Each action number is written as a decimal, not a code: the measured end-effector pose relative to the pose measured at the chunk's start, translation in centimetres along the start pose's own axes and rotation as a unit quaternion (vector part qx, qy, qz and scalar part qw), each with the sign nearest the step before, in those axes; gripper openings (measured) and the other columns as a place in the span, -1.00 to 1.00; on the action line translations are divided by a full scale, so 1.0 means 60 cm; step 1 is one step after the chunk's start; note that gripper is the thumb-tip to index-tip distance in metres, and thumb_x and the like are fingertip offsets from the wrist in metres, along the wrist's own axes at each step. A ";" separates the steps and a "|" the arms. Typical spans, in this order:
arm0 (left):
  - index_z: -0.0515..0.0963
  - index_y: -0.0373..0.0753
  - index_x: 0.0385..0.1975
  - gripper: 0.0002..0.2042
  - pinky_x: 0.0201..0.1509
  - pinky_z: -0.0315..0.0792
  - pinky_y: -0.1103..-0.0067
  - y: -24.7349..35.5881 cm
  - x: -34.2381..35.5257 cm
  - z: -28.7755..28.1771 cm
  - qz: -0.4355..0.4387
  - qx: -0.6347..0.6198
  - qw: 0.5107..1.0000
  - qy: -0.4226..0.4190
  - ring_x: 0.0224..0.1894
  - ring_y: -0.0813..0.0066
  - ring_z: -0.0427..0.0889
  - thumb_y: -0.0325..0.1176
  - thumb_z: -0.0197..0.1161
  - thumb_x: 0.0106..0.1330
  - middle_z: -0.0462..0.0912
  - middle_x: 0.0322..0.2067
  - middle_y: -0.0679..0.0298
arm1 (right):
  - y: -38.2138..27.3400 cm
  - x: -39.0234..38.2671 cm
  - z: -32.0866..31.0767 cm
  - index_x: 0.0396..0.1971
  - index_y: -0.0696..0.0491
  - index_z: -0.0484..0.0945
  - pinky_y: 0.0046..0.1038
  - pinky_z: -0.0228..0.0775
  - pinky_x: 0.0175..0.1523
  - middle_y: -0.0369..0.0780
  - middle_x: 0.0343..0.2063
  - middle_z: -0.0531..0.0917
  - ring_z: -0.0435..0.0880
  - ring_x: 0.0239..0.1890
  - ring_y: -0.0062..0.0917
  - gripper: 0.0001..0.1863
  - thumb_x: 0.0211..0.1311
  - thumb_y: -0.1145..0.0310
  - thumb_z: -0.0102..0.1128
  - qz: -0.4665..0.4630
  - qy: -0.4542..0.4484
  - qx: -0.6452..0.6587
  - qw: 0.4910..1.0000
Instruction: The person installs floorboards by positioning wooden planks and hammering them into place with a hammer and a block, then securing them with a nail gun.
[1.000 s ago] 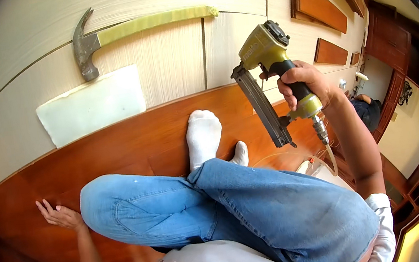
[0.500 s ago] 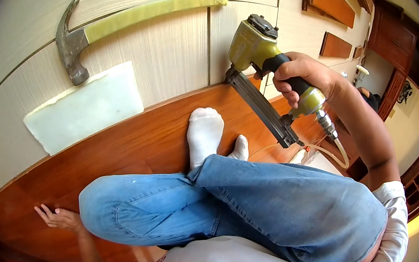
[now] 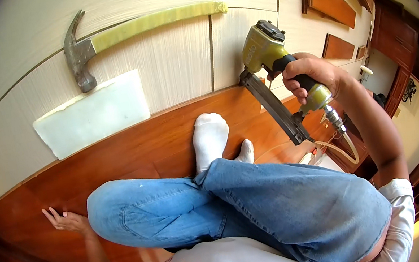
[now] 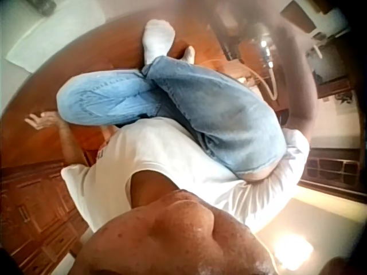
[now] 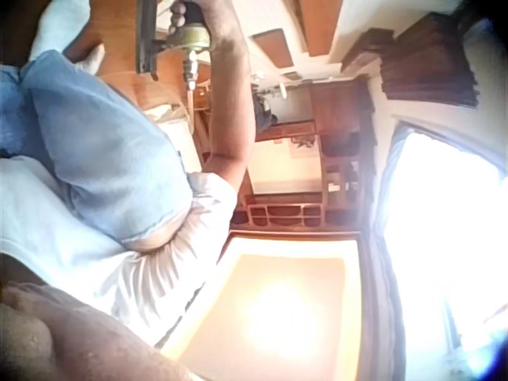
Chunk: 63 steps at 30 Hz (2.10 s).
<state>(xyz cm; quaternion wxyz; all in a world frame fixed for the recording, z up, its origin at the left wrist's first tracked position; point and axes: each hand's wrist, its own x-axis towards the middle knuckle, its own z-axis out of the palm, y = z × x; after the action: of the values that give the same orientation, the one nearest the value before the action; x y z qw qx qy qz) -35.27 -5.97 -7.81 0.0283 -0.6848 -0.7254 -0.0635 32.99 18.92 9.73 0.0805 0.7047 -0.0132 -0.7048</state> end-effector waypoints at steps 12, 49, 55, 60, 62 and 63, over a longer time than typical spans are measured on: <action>0.35 -0.28 0.35 -0.51 0.40 0.18 0.16 -0.009 -0.007 0.008 0.012 0.014 1.000 0.015 0.41 0.06 0.33 -0.10 -0.29 0.68 0.32 0.42 -0.03 | 0.017 0.008 -0.055 -0.06 0.30 0.46 -0.46 0.54 -0.52 -0.35 -0.64 0.44 0.47 -0.69 -0.63 -0.64 0.21 0.39 0.12 -0.003 -0.004 0.016 1.000; 0.41 -0.22 0.32 -0.52 0.50 0.19 0.19 0.015 0.017 0.008 0.027 0.039 0.994 0.098 0.45 0.13 0.34 -0.09 -0.29 0.68 0.37 0.41 0.12 | 0.008 -0.001 0.085 -0.50 0.34 0.62 -0.34 0.59 -0.40 -0.12 -0.58 0.67 0.68 -0.59 -0.40 -0.71 0.10 0.34 0.27 -0.286 0.249 -0.160 0.911; 0.40 -0.22 0.33 -0.52 0.50 0.19 0.20 0.037 0.007 0.024 0.019 -0.001 0.992 0.122 0.44 0.14 0.35 -0.06 -0.26 0.67 0.38 0.41 0.15 | 0.107 0.020 0.174 -0.06 0.36 0.52 -0.16 0.60 -0.25 0.12 -0.44 0.71 0.74 -0.40 -0.03 -0.51 0.11 0.29 0.24 -0.339 0.403 -0.197 0.827; 0.39 -0.21 0.34 -0.51 0.50 0.19 0.20 0.036 0.005 0.030 -0.010 -0.025 0.992 0.126 0.44 0.15 0.36 -0.04 -0.23 0.65 0.39 0.40 0.18 | 0.253 -0.006 0.304 0.46 0.26 0.00 -0.02 0.55 -0.11 0.20 -0.32 0.69 0.71 -0.23 0.09 -0.06 0.16 0.22 0.24 -0.391 0.514 -0.197 0.738; 0.38 -0.21 0.35 -0.50 0.50 0.20 0.20 0.025 0.017 0.026 -0.033 -0.030 0.990 0.134 0.43 0.15 0.36 -0.03 -0.22 0.65 0.39 0.40 0.19 | 0.281 -0.028 0.332 0.46 0.26 0.03 -0.01 0.54 -0.09 0.19 -0.32 0.69 0.70 -0.22 0.10 -0.08 0.16 0.24 0.24 -0.392 0.511 -0.201 0.738; 0.38 -0.21 0.35 -0.50 0.50 0.20 0.21 0.019 0.020 0.022 -0.047 -0.034 0.989 0.137 0.43 0.16 0.36 -0.02 -0.22 0.64 0.40 0.40 0.19 | 0.291 -0.037 0.342 0.46 0.26 0.04 0.00 0.53 -0.08 0.19 -0.32 0.69 0.69 -0.22 0.11 -0.08 0.16 0.25 0.23 -0.393 0.508 -0.205 0.739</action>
<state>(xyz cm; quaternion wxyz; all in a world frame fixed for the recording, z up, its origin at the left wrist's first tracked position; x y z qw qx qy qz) -34.16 -4.56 -8.92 0.1016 -0.6357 -0.7431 -0.1825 14.20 0.05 14.40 -0.0660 0.8672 0.4525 -0.1971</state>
